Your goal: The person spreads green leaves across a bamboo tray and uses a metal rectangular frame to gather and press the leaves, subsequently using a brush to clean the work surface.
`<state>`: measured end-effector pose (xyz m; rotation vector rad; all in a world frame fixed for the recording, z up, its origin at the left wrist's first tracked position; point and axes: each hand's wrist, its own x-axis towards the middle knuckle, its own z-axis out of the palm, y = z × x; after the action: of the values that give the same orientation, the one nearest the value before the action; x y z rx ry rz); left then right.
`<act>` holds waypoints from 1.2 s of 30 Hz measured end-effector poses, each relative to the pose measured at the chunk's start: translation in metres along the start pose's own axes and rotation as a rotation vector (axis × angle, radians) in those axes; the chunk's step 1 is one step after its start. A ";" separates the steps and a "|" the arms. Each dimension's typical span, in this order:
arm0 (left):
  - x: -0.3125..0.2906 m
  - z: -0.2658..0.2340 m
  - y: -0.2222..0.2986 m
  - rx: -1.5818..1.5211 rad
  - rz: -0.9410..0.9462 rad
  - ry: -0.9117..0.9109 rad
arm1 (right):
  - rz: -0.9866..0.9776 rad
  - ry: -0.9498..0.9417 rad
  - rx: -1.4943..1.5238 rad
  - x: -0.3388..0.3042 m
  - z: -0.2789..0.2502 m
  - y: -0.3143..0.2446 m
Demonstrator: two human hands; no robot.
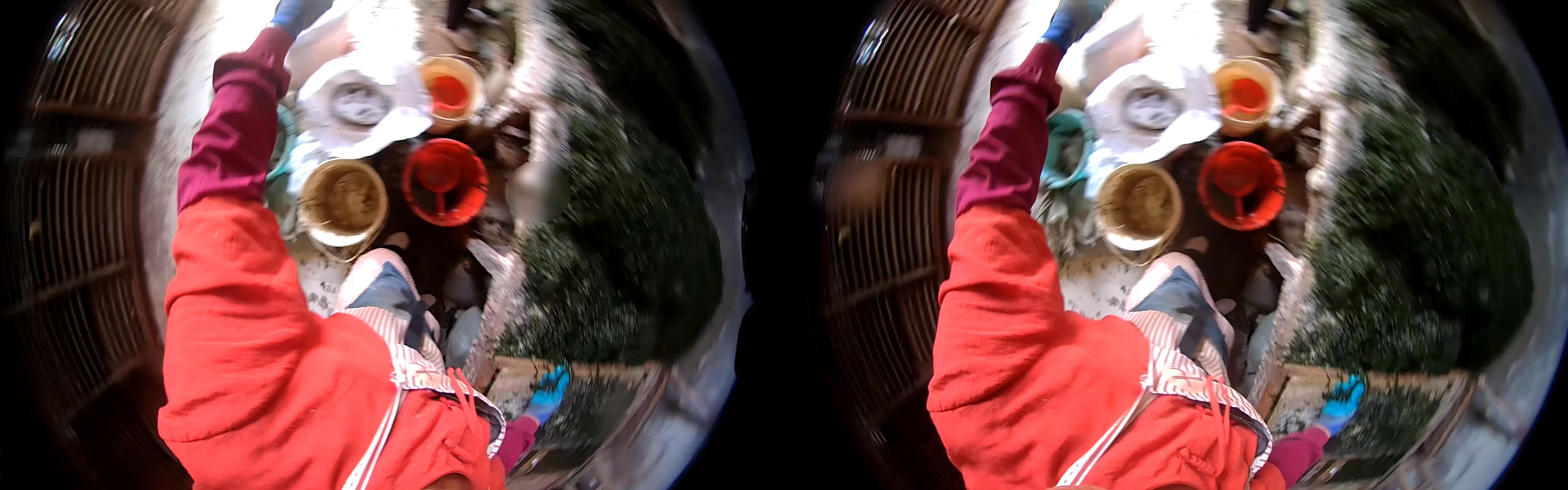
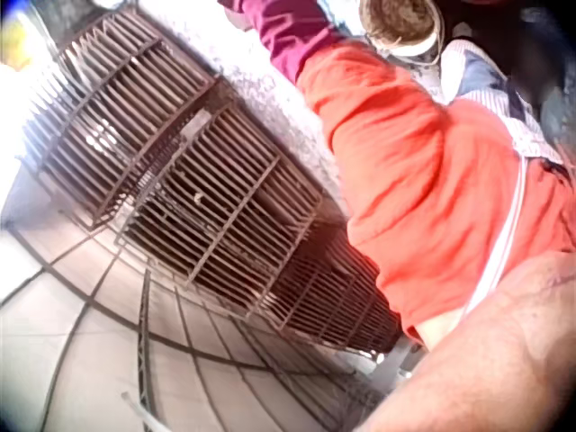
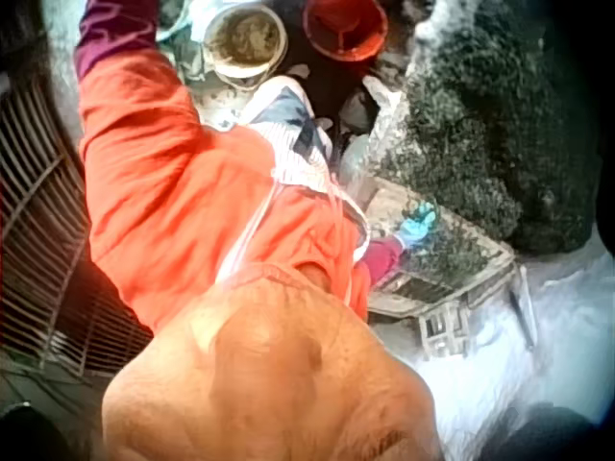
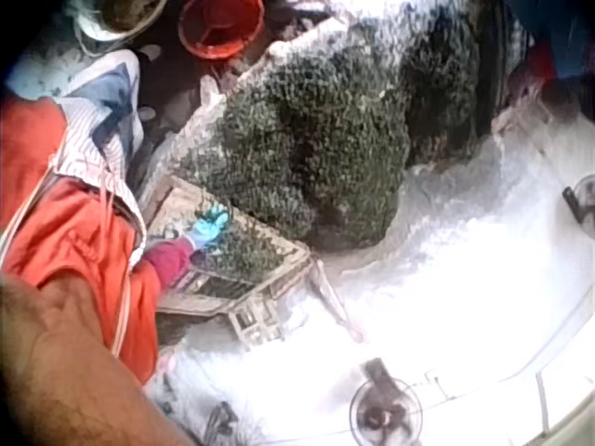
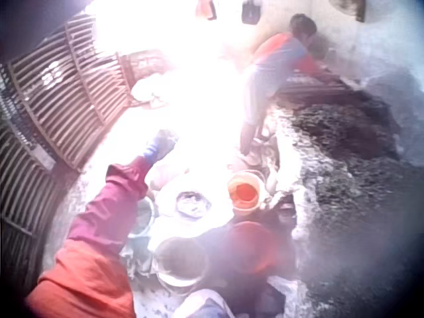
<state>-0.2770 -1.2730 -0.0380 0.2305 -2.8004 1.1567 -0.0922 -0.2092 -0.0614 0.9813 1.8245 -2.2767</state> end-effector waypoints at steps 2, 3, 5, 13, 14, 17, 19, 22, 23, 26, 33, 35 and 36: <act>0.037 -0.067 0.080 -0.700 0.027 0.319 | 0.068 -0.289 0.196 0.013 -0.009 0.007; 0.047 -0.116 0.126 -0.824 0.171 0.568 | 0.025 -0.046 0.166 0.010 0.019 0.009; 0.061 -0.219 0.234 -1.383 0.391 0.531 | -0.033 -0.083 0.235 0.004 0.032 -0.001; 0.003 -0.564 0.552 -0.913 1.258 -0.057 | -0.070 0.104 0.376 -0.023 0.047 -0.005; -0.006 -0.591 0.586 -0.805 1.316 -0.092 | -0.082 0.108 0.379 -0.027 0.049 -0.006; -0.005 -0.637 0.655 -0.735 1.212 -0.119 | -0.113 0.039 0.329 -0.029 0.061 -0.017; -0.002 -0.659 0.704 -0.778 1.059 -0.255 | -0.108 0.058 0.333 -0.028 0.054 -0.012; -0.017 -0.650 0.736 -0.879 0.964 -0.312 | -0.076 -0.019 0.380 -0.028 0.042 -0.003; -0.021 -0.656 0.730 -0.905 0.947 -0.328 | -0.071 -0.035 0.398 -0.026 0.039 -0.003; -0.021 -0.633 0.702 -1.575 0.799 -0.604 | -0.068 -0.090 0.369 -0.022 0.034 -0.002; 0.042 -0.702 0.537 -2.665 0.666 -0.339 | -0.070 -0.219 0.508 -0.020 0.030 0.003; 0.058 -0.696 0.521 -2.638 0.609 -0.088 | -0.073 -0.246 0.526 -0.016 0.026 -0.001; 0.074 -0.676 0.524 -2.627 0.633 0.038 | -0.083 -0.259 0.538 -0.017 0.027 -0.005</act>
<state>-0.4185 -0.4353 0.0882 -0.7747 -1.8055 -2.4291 -0.0924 -0.2375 -0.0459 0.6125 1.1966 -2.8590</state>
